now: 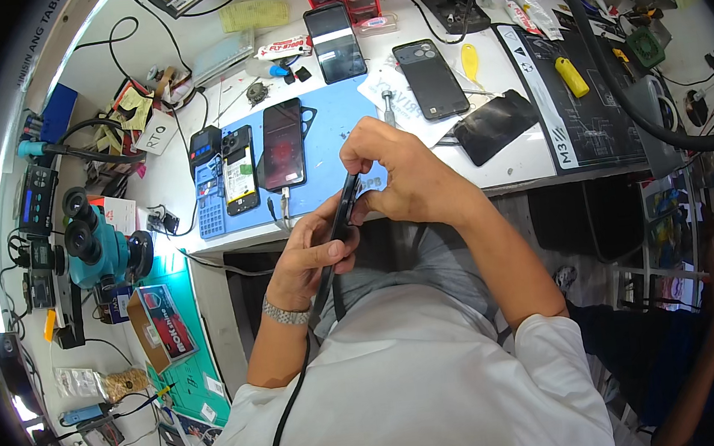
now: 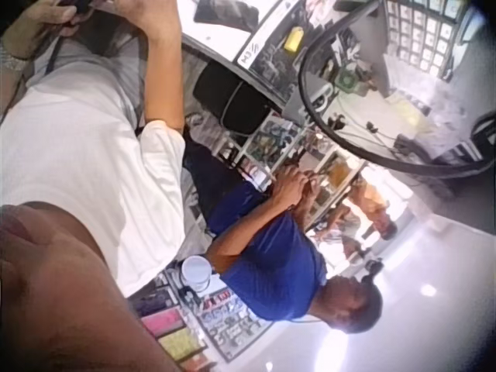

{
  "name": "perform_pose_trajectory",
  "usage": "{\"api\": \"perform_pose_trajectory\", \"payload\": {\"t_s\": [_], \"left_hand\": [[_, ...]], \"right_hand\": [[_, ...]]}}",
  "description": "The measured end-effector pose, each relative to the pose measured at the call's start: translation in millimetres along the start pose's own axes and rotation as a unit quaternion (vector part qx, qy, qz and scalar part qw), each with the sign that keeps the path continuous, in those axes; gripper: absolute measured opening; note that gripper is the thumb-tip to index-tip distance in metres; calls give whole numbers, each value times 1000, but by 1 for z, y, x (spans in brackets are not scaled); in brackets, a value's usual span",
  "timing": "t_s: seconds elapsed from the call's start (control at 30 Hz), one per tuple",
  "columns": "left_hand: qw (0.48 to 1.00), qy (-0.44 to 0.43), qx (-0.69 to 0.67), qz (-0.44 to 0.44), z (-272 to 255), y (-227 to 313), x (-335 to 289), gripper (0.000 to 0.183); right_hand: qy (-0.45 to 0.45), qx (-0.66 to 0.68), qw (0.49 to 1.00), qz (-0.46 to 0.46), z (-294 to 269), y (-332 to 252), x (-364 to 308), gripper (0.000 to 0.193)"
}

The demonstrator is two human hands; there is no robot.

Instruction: The person unpacks a small box of accessories, retrieves a smartphone from a shelf, and uses a metal tool to pry open the device's back cover. They then handle another phone and continue prying at its edges. The work occurs at a cluttered electronics repair bench with multiple phones and tools visible.

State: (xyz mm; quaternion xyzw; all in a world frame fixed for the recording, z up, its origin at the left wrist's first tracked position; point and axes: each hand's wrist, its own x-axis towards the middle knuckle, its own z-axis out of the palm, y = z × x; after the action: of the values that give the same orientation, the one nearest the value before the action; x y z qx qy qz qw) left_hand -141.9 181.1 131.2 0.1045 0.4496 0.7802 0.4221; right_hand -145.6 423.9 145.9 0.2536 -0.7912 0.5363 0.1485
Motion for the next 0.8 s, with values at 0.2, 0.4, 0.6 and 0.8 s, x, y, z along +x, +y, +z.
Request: {"api": "perform_pose_trajectory", "payload": {"t_s": [0.2,0.4,0.6,0.8], "left_hand": [[1000,15,2,-13,4,-2,1,100],[999,40,0,-28,4,-5,-4,98],[999,36,1,-26,-9,-15,-12,99],[995,93,36,-9,-5,-29,-16,111]], "right_hand": [[-5,-2,1000,0,-3,4,-4,47],[-4,26,1000,16,5,8,-9,39],[-12,43,999,31,14,10,-20,40],[-25,0,1000,-2,24,10,-38,37]]}}
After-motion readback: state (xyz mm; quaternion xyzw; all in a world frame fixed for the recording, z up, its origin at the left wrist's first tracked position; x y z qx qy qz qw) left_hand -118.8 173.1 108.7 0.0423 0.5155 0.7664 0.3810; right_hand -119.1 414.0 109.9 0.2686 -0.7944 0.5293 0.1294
